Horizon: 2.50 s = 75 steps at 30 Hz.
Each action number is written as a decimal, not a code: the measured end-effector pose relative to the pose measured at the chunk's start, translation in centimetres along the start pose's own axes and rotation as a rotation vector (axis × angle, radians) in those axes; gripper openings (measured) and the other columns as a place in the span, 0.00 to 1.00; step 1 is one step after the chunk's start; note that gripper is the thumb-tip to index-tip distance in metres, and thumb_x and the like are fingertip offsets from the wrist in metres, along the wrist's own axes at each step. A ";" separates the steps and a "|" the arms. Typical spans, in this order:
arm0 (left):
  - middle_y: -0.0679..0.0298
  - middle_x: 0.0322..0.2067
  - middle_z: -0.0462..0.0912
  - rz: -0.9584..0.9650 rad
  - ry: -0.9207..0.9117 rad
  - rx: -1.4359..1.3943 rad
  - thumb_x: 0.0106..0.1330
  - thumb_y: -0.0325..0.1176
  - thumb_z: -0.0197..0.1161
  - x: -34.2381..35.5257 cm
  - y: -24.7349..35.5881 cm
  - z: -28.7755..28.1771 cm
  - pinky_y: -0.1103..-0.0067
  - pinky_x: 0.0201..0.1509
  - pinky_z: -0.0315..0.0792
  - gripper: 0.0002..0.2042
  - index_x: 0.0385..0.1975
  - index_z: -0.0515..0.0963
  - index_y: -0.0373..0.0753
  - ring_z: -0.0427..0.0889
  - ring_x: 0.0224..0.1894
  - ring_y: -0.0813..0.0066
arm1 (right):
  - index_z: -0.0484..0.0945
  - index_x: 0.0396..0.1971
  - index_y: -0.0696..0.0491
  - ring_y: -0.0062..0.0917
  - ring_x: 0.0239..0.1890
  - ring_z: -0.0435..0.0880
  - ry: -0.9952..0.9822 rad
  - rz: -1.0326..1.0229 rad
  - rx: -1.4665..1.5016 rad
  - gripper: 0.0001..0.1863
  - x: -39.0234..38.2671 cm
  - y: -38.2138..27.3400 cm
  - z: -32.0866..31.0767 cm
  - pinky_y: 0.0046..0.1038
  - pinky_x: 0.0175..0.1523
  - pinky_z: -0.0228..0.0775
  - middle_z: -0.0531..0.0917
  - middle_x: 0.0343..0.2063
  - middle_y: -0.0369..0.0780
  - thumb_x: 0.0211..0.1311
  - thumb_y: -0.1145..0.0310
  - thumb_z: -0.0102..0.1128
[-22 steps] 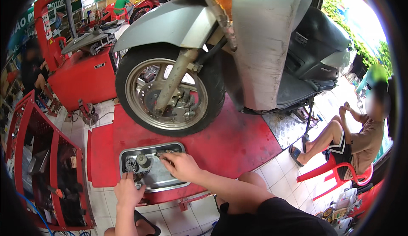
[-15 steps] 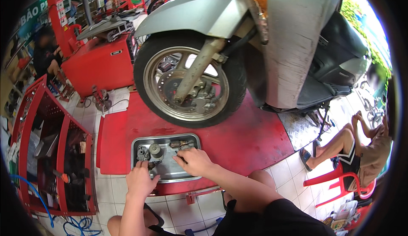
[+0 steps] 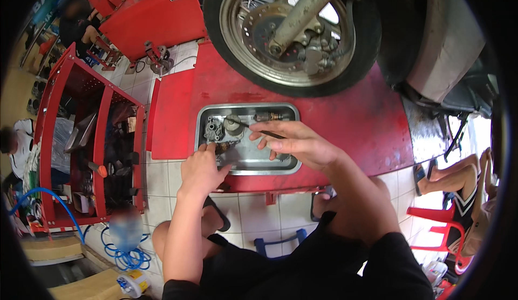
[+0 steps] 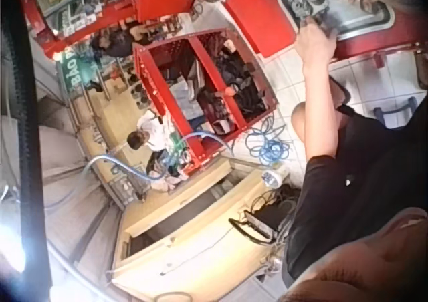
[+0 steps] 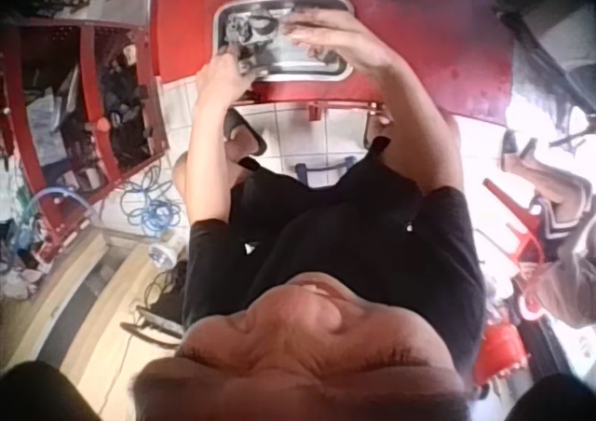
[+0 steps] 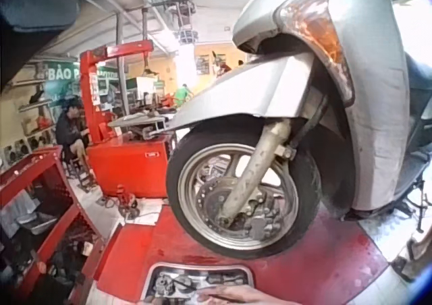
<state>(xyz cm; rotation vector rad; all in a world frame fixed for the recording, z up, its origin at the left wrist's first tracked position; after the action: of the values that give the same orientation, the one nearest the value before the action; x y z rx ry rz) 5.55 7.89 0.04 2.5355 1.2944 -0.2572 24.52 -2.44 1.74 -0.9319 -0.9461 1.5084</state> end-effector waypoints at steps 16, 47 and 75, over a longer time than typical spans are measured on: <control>0.54 0.47 0.84 0.036 0.007 0.032 0.54 0.46 0.74 1.4 1.6 1.3 0.62 0.49 0.79 0.30 0.54 0.77 0.37 0.85 0.48 0.53 | 0.77 0.42 0.59 0.25 0.36 0.87 0.547 0.021 -0.002 0.10 -0.1 2.8 -1.5 0.24 0.38 0.73 0.83 0.40 0.41 0.61 0.83 0.57; 0.56 0.47 0.84 0.333 0.115 0.015 0.56 0.41 0.73 1.4 7.5 3.3 0.65 0.44 0.80 0.24 0.50 0.79 0.36 0.86 0.43 0.60 | 0.85 0.42 0.62 0.20 0.30 0.84 0.476 0.006 -0.164 0.14 0.8 -1.0 -5.3 0.23 0.38 0.75 0.89 0.33 0.42 0.63 0.69 0.57; 0.52 0.39 0.82 0.241 0.446 -0.502 0.44 0.48 0.80 5.9 12.8 9.5 0.64 0.49 0.74 0.34 0.43 0.79 0.26 0.82 0.42 0.52 | 0.87 0.33 0.60 0.27 0.31 0.88 0.583 -0.138 -0.509 0.15 -1.8 -4.2 -7.1 0.30 0.42 0.78 0.89 0.27 0.42 0.55 0.63 0.61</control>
<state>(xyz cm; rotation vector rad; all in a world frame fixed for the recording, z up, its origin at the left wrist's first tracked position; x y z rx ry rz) 19.15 2.17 -8.42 2.3300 0.9996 0.6366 32.82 -3.17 3.04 -1.5303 -0.9411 0.8025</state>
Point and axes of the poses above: each hand's wrist, its own x-axis towards the middle knuckle, its own z-axis out of the palm, y = z × x, the point moved 6 cm from there along x, towards the middle knuckle
